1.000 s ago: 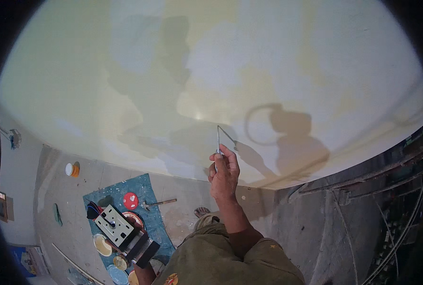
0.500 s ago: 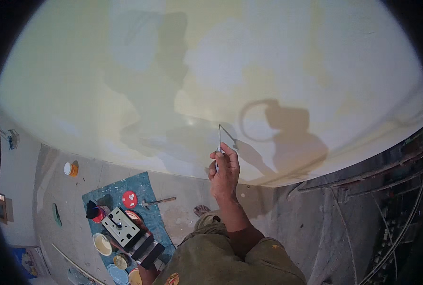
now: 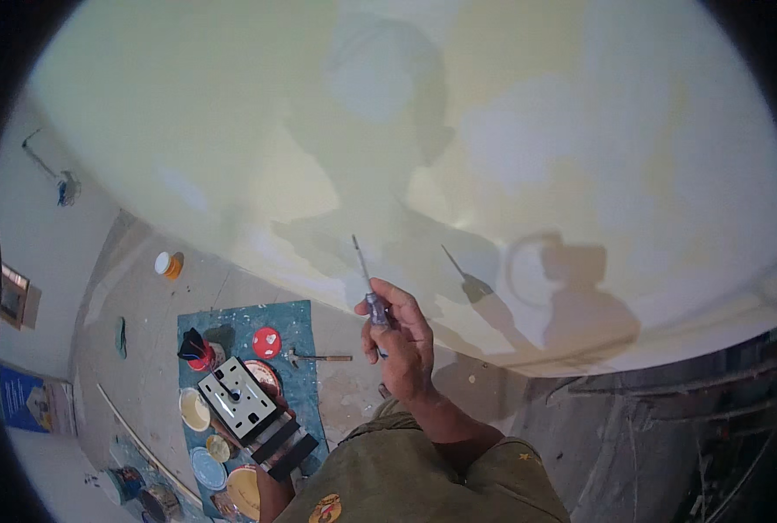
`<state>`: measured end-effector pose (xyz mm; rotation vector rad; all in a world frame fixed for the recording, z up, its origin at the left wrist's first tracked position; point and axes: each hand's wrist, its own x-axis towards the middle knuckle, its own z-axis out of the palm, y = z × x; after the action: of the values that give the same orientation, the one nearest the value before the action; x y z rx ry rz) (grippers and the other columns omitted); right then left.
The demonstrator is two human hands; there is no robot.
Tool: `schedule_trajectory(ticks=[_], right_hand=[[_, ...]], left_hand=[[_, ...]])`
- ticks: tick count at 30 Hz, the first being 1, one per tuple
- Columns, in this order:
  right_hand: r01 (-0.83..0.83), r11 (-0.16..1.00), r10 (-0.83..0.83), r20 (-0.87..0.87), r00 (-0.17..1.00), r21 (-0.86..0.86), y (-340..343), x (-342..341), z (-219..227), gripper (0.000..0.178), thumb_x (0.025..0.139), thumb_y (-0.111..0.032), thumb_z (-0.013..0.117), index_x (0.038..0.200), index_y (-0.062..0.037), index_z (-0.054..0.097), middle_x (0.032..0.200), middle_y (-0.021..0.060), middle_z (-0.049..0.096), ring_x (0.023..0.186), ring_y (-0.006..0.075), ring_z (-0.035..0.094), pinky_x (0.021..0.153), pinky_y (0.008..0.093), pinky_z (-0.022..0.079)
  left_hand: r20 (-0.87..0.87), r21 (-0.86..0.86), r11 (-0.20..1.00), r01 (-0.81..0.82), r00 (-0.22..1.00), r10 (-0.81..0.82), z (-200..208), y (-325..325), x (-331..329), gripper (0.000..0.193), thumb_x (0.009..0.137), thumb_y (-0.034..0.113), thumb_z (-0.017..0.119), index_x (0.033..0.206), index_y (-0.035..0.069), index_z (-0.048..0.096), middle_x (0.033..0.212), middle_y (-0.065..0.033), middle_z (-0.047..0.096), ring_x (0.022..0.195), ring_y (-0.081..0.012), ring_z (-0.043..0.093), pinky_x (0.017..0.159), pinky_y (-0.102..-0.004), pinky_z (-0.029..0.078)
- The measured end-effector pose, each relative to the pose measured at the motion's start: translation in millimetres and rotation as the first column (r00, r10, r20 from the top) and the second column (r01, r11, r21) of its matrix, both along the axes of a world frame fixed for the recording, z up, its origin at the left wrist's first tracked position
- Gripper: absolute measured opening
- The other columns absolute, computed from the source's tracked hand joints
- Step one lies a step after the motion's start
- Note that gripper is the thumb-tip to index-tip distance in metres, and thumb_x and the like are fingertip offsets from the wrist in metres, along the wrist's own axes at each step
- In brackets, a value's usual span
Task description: Inspecting and manipulating an electrical light fixture using a screwdriver.
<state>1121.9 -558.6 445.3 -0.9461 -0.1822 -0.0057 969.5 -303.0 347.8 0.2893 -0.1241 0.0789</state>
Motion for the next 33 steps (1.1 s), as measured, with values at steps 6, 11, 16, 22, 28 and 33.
schedule_trajectory(ticks=[6, 11, 16, 22, 28, 33], right_hand=[[-0.200, 0.979, 0.202, 0.083, 0.976, -0.026, 18, 22, 2, 0.057, 0.086, -0.001, 0.052, 0.143, 0.0030, 0.043, 0.115, 0.0161, 0.059, 0.074, 0.0127, 0.055, 0.058, 0.0256, 0.046], [-0.298, 0.954, 0.296, 0.116, 0.948, 0.001, 33, 39, -3, 0.060, 0.087, 0.002, 0.053, 0.146, 0.0029, 0.042, 0.114, 0.0130, 0.060, 0.078, 0.0097, 0.054, 0.064, 0.0242, 0.048], [-0.335, 0.940, 0.340, 0.180, 0.923, -0.062, 44, 52, -14, 0.064, 0.086, 0.002, 0.053, 0.149, 0.0027, 0.038, 0.124, 0.0157, 0.057, 0.085, 0.0132, 0.058, 0.064, 0.0271, 0.050], [-0.370, 0.926, 0.376, 0.203, 0.904, -0.068, 51, 56, -10, 0.064, 0.086, 0.002, 0.053, 0.149, 0.0037, 0.038, 0.123, 0.0152, 0.057, 0.087, 0.0136, 0.058, 0.070, 0.0282, 0.051], [-0.326, 0.934, 0.351, 0.217, 0.911, -0.145, 51, 54, 0, 0.055, 0.089, 0.005, 0.053, 0.144, 0.0037, 0.047, 0.113, 0.0078, 0.053, 0.089, 0.0099, 0.054, 0.079, 0.0241, 0.048], [-0.312, 0.917, 0.369, 0.228, 0.901, -0.249, 46, 53, -8, 0.057, 0.089, 0.003, 0.054, 0.145, 0.0049, 0.045, 0.118, 0.0111, 0.054, 0.091, 0.0138, 0.057, 0.074, 0.0271, 0.052]], left_hand=[[-0.086, 0.001, 0.977, -0.211, 0.974, 0.211, 0, -17, -16, 0.104, 0.083, 0.076, 0.060, 0.156, 0.009, 0.028, 0.143, -0.0289, 0.048, 0.123, -0.0486, 0.057, 0.101, -0.0669, 0.046], [-0.088, 0.051, 0.943, -0.328, 0.939, 0.331, -5, -24, -20, 0.101, 0.086, 0.075, 0.056, 0.155, 0.007, 0.028, 0.143, -0.0274, 0.050, 0.122, -0.0470, 0.058, 0.099, -0.0655, 0.048], [-0.062, -0.031, 0.925, -0.378, 0.924, 0.376, -14, -24, -24, 0.100, 0.085, 0.071, 0.062, 0.157, 0.012, 0.027, 0.143, -0.0324, 0.044, 0.122, -0.0515, 0.053, 0.100, -0.0686, 0.045], [-0.077, -0.019, 0.914, -0.406, 0.912, 0.404, -20, -23, -30, 0.098, 0.085, 0.070, 0.063, 0.157, 0.014, 0.029, 0.144, -0.0309, 0.044, 0.125, -0.0498, 0.051, 0.104, -0.0681, 0.042], [-0.085, 0.129, 0.907, -0.400, 0.907, 0.412, -4, -26, -23, 0.101, 0.085, 0.077, 0.057, 0.153, 0.007, 0.031, 0.138, -0.0256, 0.052, 0.122, -0.0427, 0.057, 0.100, -0.0617, 0.048], [-0.035, 0.034, 0.917, -0.398, 0.916, 0.399, -7, -20, -20, 0.102, 0.083, 0.073, 0.063, 0.155, 0.010, 0.029, 0.143, -0.0289, 0.047, 0.124, -0.0490, 0.053, 0.102, -0.0669, 0.044]])
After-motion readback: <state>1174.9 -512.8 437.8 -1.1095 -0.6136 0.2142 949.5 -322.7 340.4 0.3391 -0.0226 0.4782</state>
